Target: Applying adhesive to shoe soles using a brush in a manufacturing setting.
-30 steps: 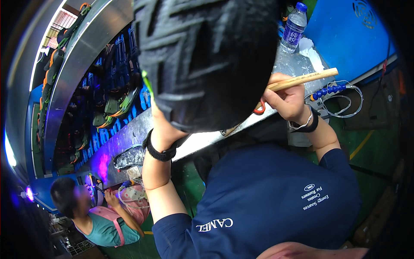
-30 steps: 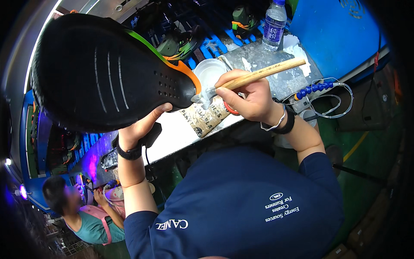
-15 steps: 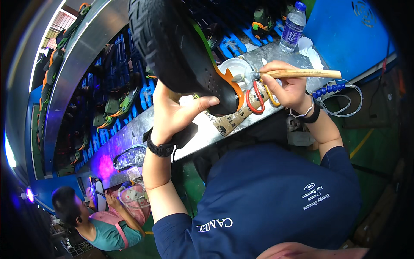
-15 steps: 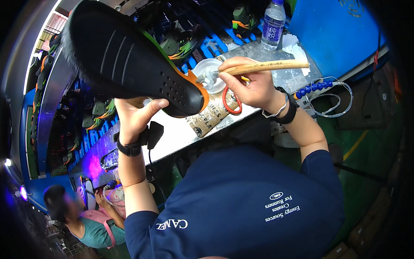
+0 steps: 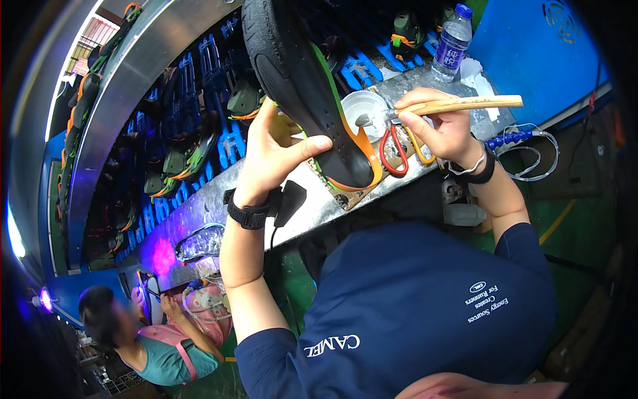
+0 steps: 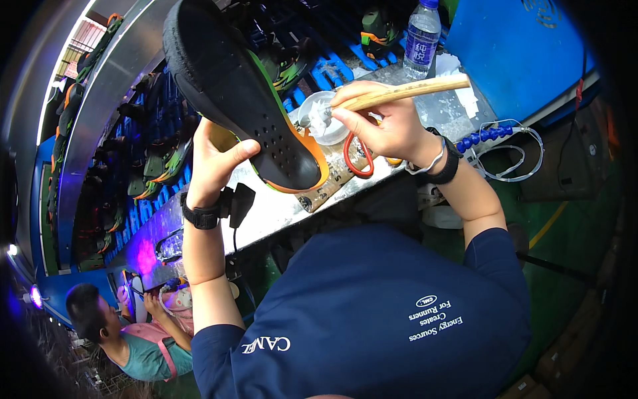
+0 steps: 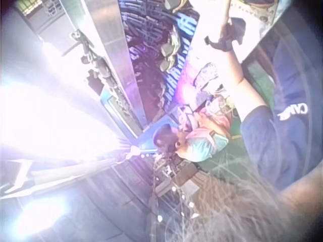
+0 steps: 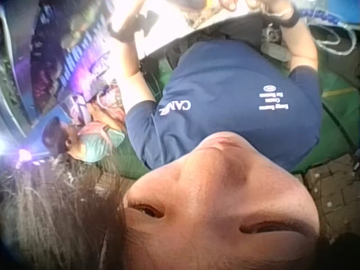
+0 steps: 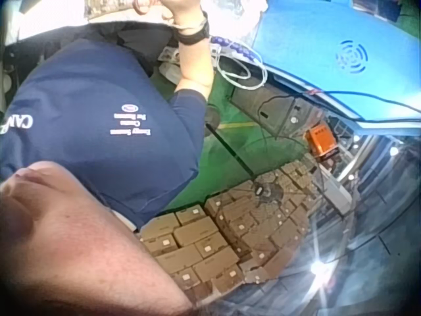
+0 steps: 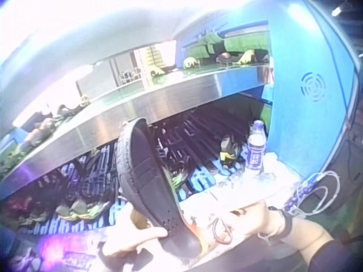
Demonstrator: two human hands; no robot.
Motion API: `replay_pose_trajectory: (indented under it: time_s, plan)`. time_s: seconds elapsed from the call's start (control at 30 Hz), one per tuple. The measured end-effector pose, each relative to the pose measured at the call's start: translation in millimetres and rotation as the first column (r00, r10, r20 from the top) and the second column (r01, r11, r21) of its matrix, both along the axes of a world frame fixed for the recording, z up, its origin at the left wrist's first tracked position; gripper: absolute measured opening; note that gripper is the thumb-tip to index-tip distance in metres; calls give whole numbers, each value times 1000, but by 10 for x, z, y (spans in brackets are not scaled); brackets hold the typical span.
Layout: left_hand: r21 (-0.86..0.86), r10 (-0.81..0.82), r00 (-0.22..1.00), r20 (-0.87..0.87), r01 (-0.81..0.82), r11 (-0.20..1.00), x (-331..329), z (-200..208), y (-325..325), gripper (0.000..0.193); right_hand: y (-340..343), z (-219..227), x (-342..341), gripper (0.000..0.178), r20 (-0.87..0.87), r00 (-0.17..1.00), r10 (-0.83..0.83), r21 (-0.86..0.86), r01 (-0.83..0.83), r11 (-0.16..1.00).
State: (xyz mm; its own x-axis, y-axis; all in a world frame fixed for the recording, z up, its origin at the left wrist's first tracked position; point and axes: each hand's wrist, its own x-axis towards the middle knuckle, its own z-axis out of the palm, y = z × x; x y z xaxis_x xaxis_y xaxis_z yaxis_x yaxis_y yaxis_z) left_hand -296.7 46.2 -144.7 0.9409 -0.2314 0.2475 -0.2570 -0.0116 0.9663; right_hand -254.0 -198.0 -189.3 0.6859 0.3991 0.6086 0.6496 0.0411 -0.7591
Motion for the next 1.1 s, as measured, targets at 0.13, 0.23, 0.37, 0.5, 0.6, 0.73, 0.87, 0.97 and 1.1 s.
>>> replay_pose_trajectory:
  time_s: [0.13,0.23,0.37,0.5,0.6,0.73,0.87,0.97,1.1]
  plan:
    - [-33,-5,999,-35,4,999,12,-23,7,65,-4,41,-82,10,35,997,64,-39,-62,997]
    - [-36,-11,998,-64,8,999,27,-35,12,65,17,61,-142,11,-22,990,137,-99,-138,985]
    - [-110,-65,992,-106,53,993,36,-62,-3,64,49,95,-115,11,24,997,79,-124,-75,989]
    - [-126,-86,986,-142,68,990,20,-89,-33,63,84,128,-78,10,92,995,34,-93,-26,995]
    - [-150,-96,984,-152,74,986,-7,-99,-51,63,104,166,-39,10,131,991,13,-61,-5,998]
    - [-111,-94,985,-148,78,991,-51,-93,-63,63,106,233,2,11,197,980,-36,-55,48,997]
    - [-119,-123,976,-178,103,988,-91,-73,-82,64,111,286,61,11,241,969,-54,-8,58,998]
    - [-93,-132,972,-197,115,989,-126,-60,-98,66,128,312,115,11,341,937,-77,36,69,997]
    - [-97,-174,959,-223,156,983,-145,-56,-116,71,123,350,160,12,410,903,-127,22,130,991]
